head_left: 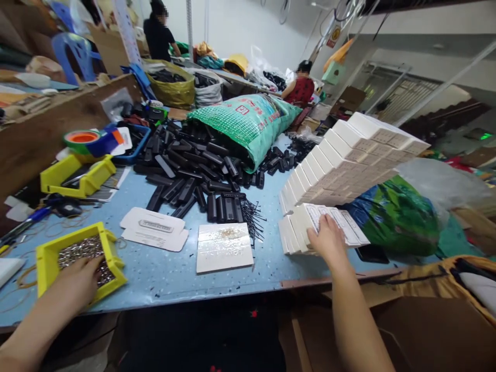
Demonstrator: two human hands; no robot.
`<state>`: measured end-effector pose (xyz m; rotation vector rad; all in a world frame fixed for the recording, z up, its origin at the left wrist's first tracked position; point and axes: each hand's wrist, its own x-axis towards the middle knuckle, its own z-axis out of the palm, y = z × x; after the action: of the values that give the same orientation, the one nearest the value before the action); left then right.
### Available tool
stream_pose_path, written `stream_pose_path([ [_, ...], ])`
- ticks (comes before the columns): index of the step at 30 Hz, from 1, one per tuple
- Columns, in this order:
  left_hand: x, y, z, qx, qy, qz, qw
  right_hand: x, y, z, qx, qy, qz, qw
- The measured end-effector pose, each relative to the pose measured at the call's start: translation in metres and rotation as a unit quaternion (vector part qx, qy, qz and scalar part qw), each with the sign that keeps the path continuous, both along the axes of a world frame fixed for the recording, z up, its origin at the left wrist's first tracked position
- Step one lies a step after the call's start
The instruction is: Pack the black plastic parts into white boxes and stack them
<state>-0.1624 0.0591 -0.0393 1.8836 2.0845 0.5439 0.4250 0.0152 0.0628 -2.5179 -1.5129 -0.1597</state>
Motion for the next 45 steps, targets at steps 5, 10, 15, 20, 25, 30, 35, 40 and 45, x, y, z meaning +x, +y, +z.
stream_pose_path([
  [5,-0.004,-0.006,-0.004,-0.08,0.078,-0.017,0.994,-0.074,0.059,-0.033,0.095,0.067,0.171,0.978],
  [10,0.001,-0.015,0.029,0.045,0.028,0.0,0.999,-0.14,0.173,-0.079,-0.047,0.162,0.24,0.956],
  [15,0.033,-0.041,0.033,-0.003,-0.251,0.175,0.952,-0.132,0.209,-0.109,-0.083,0.181,0.233,0.952],
  [20,0.114,-0.046,0.016,-0.05,-0.573,0.164,0.801,-0.121,0.206,-0.112,-0.075,0.238,0.243,0.937],
  [25,0.161,-0.037,0.014,-0.105,-0.688,0.145,0.703,-0.123,0.188,-0.096,0.011,0.339,0.209,0.917],
  [30,0.164,-0.032,0.006,-0.088,-0.685,0.144,0.708,-0.149,0.094,-0.101,-0.015,0.506,0.26,0.822],
  [35,0.18,-0.034,-0.001,-0.1,-0.664,0.085,0.736,-0.189,0.007,-0.104,-0.054,0.801,0.243,0.544],
  [40,0.197,-0.044,0.002,-0.103,-0.65,0.046,0.751,-0.211,0.015,-0.074,0.188,0.829,0.128,0.511],
  [45,0.209,-0.049,0.016,-0.088,-0.686,0.057,0.72,-0.242,0.033,-0.052,0.266,0.834,0.111,0.47],
])
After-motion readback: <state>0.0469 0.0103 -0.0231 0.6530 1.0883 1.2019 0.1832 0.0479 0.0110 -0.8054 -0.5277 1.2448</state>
